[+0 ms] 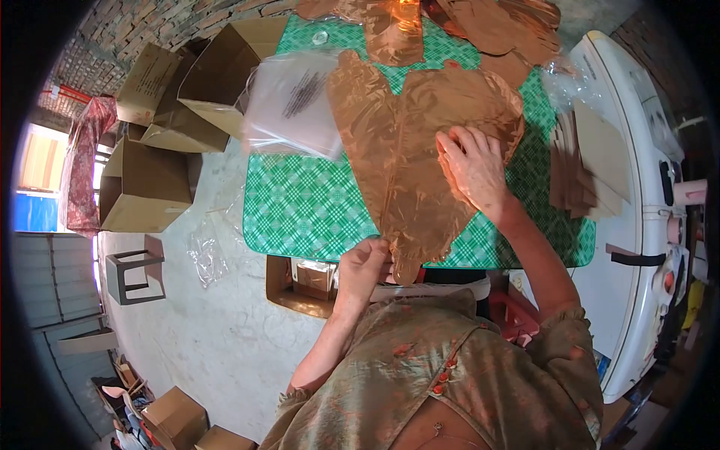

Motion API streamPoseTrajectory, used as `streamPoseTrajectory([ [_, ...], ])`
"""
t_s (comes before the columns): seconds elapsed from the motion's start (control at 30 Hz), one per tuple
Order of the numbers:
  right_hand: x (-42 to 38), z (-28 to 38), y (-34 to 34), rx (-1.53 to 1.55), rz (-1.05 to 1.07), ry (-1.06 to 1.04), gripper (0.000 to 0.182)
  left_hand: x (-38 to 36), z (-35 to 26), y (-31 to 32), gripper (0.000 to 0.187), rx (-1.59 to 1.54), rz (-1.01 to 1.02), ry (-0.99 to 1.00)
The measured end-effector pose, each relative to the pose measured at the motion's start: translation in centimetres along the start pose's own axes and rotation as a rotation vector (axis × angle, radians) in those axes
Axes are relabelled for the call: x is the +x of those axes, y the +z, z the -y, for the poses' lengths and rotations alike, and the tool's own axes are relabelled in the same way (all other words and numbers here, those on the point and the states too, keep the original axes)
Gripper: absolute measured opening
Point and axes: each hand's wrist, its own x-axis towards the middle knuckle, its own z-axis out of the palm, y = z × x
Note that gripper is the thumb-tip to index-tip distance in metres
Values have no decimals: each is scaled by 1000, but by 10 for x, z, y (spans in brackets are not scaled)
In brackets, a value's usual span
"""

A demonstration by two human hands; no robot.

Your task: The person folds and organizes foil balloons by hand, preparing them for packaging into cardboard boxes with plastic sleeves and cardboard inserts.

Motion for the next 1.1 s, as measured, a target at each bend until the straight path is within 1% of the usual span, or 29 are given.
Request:
streamPoseTrajectory([
  [0.1,0,1,0,-19,8,5,43,0,-1,-4,29,84,-1,1],
  [0.2,-1,1,0,-20,22,5,43,-6,-11,-16,29,837,-153,272],
  [0.23,-2,0,1,-27,21,2,44,-13,-24,-8,24,1085,-334,581],
  [0.27,-2,0,3,-34,20,0,44,-15,-40,-2,17,1146,-378,497],
  [0.33,-3,0,3,-38,27,3,44,-2,-53,3,19,1153,-359,814],
  [0.4,-2,2,1,-35,40,13,45,26,-67,20,32,1226,-200,1162],
  [0.47,-3,2,2,-38,40,13,45,54,-68,41,51,1290,-21,1232],
  [0.57,-2,2,4,-60,33,10,46,89,-62,62,65,1398,96,1227],
  [0.67,-4,2,7,-76,39,12,46,122,-41,57,75,1490,89,1191],
  [0.77,-3,2,8,-72,41,17,46,127,-37,51,79,1594,97,1145],
  [0.83,-3,2,8,-81,57,22,45,127,-35,51,81,1604,112,1116],
  [0.93,3,-4,2,-102,44,-52,43,127,-39,53,83,1637,128,1093],
  [0.97,8,-4,3,-60,49,-60,44,127,-40,53,84,1650,131,1084],
  [1.07,20,-3,10,264,19,-5,47,127,-40,52,83,1672,131,1087],
  [1.1,24,-7,19,280,90,35,52,126,-40,53,83,1654,139,1075],
])
